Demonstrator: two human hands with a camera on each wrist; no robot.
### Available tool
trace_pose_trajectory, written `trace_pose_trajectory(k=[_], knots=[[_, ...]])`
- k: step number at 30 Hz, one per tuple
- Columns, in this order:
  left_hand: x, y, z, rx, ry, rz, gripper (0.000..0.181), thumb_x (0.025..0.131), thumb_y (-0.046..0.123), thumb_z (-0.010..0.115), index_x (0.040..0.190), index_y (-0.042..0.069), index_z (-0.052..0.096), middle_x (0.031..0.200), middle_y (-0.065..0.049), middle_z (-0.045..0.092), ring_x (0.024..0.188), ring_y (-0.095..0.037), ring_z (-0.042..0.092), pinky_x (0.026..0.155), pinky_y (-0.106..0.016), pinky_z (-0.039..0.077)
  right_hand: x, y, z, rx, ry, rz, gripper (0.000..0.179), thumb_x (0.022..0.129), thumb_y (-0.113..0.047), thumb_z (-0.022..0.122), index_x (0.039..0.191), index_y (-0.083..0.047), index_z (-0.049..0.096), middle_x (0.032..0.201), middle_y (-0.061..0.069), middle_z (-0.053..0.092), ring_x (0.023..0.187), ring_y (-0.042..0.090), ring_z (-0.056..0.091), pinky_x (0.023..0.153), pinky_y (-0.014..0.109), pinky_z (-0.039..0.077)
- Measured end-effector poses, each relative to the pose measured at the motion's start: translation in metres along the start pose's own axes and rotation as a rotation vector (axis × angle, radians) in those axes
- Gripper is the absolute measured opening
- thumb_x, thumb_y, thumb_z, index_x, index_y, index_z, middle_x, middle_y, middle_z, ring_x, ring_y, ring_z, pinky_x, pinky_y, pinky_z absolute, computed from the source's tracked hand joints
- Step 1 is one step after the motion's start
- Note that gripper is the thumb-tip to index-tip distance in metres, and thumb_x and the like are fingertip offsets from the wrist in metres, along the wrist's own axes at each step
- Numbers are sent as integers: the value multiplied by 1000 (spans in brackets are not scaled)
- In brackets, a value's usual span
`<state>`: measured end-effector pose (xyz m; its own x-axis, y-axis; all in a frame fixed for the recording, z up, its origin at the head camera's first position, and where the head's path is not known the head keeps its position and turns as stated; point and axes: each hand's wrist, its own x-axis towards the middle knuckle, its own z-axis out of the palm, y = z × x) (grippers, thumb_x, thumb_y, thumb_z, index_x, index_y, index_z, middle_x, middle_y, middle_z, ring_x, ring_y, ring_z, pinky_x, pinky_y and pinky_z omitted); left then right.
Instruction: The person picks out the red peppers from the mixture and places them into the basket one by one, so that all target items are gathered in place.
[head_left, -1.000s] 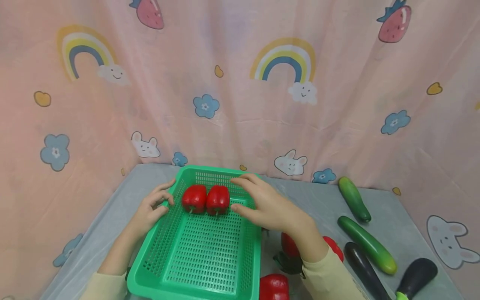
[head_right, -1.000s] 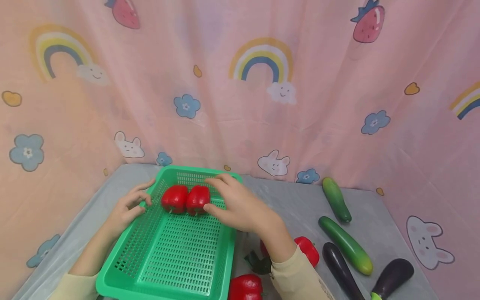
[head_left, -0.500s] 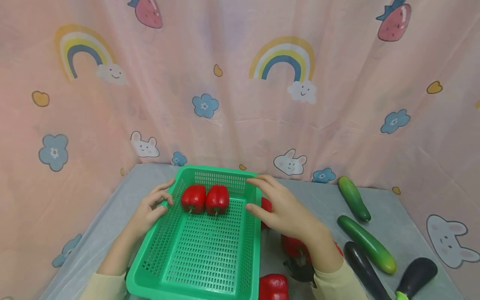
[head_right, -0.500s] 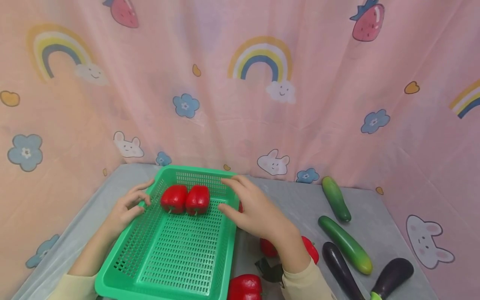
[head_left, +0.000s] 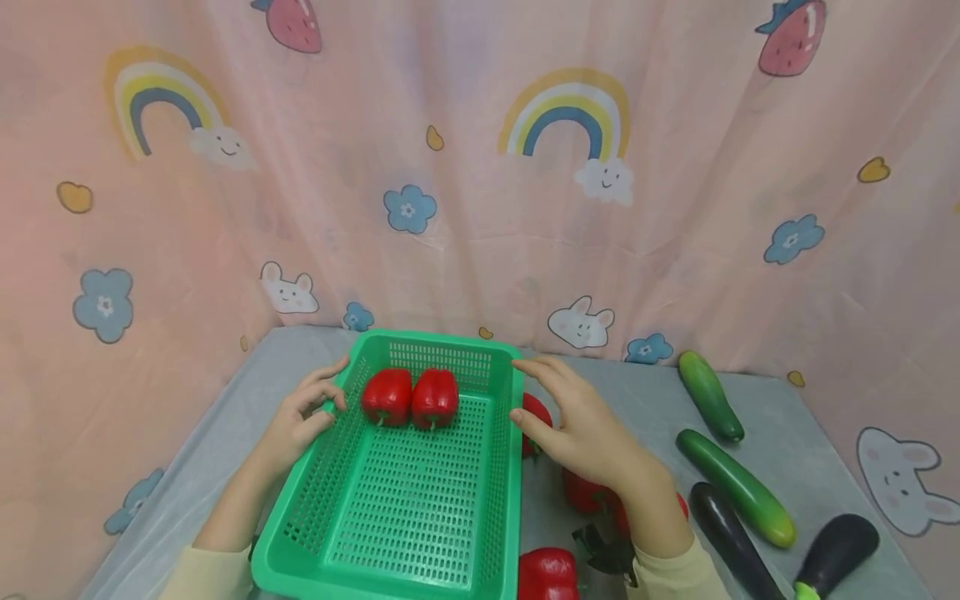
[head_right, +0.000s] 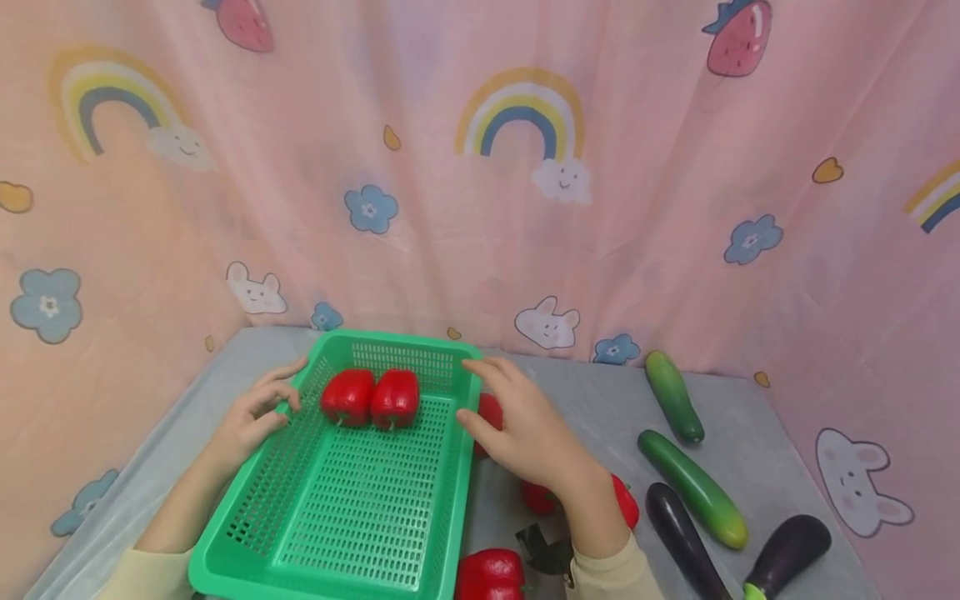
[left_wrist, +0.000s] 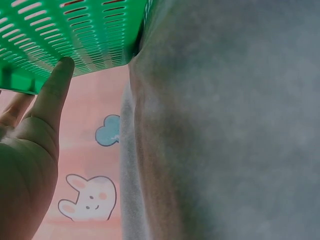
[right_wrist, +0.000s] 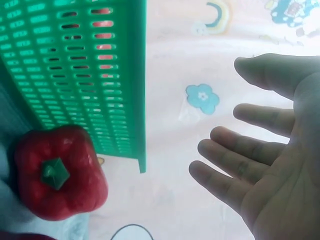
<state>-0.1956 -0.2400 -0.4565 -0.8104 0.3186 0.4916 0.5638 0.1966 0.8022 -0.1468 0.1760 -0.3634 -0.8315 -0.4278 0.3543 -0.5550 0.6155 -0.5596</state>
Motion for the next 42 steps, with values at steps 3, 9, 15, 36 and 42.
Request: trace_pose_trajectory(k=[3, 9, 15, 36, 42], knots=[[0, 1, -1, -3, 5, 2, 27, 88, -18, 50, 96, 3, 65, 163, -29, 46, 146, -17, 49, 104, -22, 42, 0, 4, -1, 4, 7, 1, 65, 101, -26, 79, 158, -11, 53, 156, 4, 55, 143, 29, 54, 110, 59, 52], [-3, 2, -5, 8, 8, -6, 28, 88, -19, 50, 97, 4, 65, 164, -26, 46, 144, -12, 49, 102, -23, 42, 2, 12, 0, -7, -8, 14, 66, 101, -25, 78, 160, -9, 52, 158, 5, 55, 144, 31, 54, 109, 62, 52], [-4, -1, -7, 19, 18, -9, 30, 88, -19, 51, 97, 6, 65, 164, -28, 45, 147, -13, 47, 105, -20, 41, 3, 21, 0, -17, -13, 40, 70, 99, -23, 80, 161, -10, 49, 161, 6, 51, 142, 32, 54, 105, 59, 55], [-6, 1, 2, 49, 68, 50, 33, 83, -20, 55, 92, 9, 67, 158, -26, 54, 143, -18, 53, 97, -25, 46, -2, 48, 11, 25, -101, 158, 83, 100, -25, 79, 169, -10, 35, 165, 11, 47, 141, 40, 54, 106, 62, 54], [-4, 1, 3, 53, 65, 54, 32, 82, -20, 55, 92, 8, 67, 156, -30, 54, 142, -18, 54, 96, -26, 47, -3, 55, 15, 30, -127, 147, 79, 102, -29, 76, 168, -10, 38, 168, 8, 45, 147, 38, 50, 111, 62, 49]])
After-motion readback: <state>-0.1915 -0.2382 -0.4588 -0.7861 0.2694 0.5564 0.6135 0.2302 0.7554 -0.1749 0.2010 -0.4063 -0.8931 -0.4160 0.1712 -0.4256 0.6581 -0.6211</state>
